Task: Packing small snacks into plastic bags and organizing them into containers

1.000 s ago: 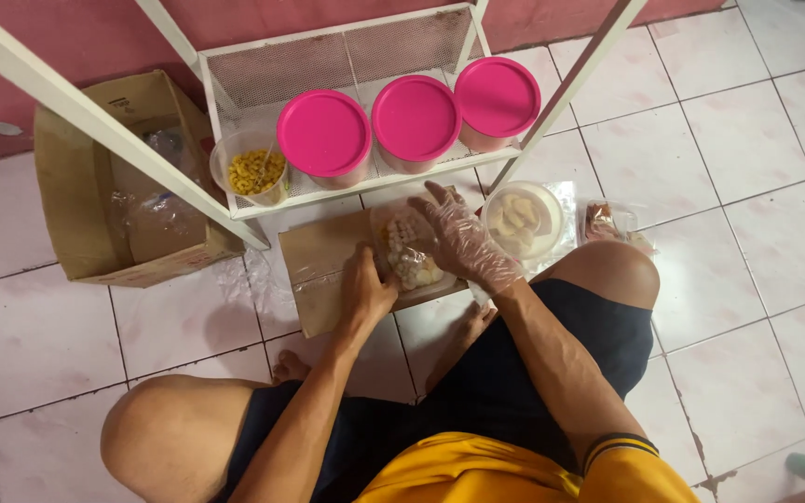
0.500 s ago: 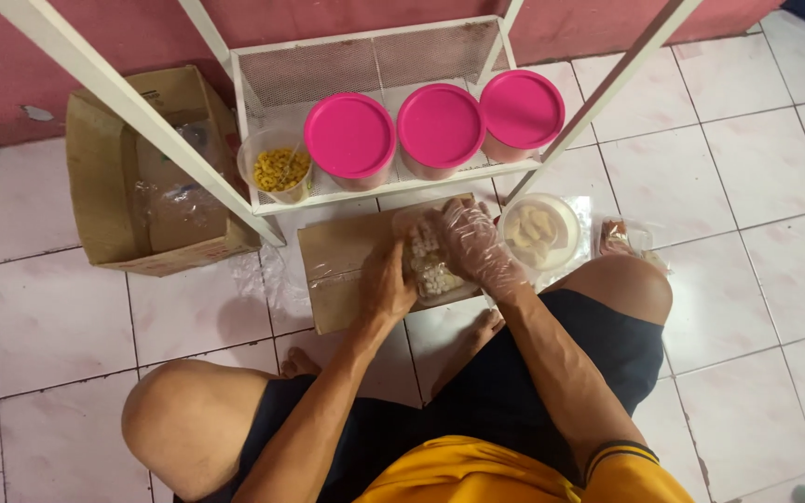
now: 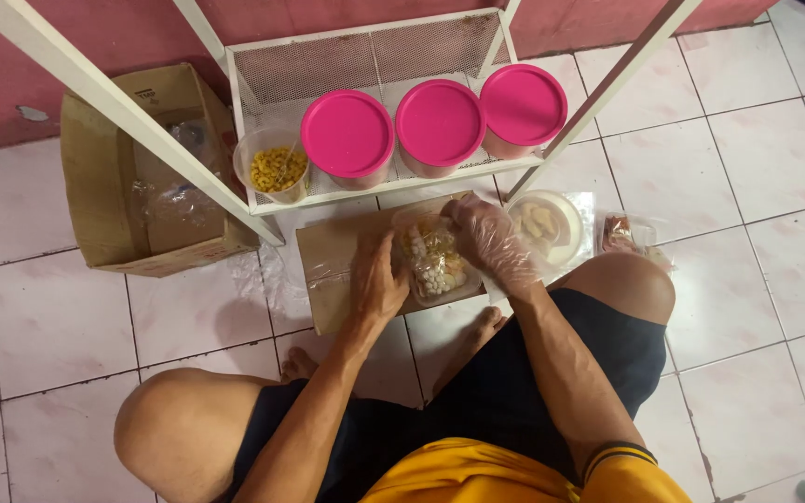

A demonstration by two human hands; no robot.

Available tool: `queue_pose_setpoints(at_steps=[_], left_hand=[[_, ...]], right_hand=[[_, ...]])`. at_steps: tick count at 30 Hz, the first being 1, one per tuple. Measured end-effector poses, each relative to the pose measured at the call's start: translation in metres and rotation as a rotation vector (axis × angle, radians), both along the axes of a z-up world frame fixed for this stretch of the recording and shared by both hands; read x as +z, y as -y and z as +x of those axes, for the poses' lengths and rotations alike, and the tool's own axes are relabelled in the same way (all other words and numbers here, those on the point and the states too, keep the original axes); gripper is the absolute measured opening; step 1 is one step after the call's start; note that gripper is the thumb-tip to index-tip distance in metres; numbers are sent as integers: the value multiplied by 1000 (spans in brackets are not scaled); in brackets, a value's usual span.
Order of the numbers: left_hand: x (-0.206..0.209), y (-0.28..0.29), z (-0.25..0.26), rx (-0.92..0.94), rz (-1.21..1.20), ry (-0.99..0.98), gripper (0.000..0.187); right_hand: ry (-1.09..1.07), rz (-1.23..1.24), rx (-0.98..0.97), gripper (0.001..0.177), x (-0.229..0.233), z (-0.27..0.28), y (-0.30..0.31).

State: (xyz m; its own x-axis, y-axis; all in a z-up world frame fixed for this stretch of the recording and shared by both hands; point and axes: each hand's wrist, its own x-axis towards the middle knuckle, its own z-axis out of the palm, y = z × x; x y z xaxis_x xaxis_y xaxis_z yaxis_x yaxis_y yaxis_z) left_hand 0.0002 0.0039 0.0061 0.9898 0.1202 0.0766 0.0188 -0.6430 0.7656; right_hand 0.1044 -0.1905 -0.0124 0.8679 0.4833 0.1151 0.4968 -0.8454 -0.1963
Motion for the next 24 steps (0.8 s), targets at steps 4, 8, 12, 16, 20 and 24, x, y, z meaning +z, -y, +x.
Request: queue_pose_setpoints(at_steps=[4, 8, 12, 16, 20, 24], left_hand=[[-5, 0, 3, -19, -27, 6, 49], [-21, 3, 7, -90, 72, 82, 34], [-11, 9, 8, -213, 218, 155, 31], [0, 15, 5, -252, 301, 208, 38], [1, 13, 7, -207, 268, 232, 28], [-33, 14, 14, -127, 193, 317, 17]], right_hand=[[-161, 77, -120, 17, -3, 5, -4], [-241, -40, -47, 19, 2, 2, 3], [-274, -117, 7, 18, 28, -6, 0], [-326, -86, -16, 19, -8, 1, 11], [-360, -23, -22, 20, -19, 4, 15], [-428, 120, -97, 21, -44, 10, 19]])
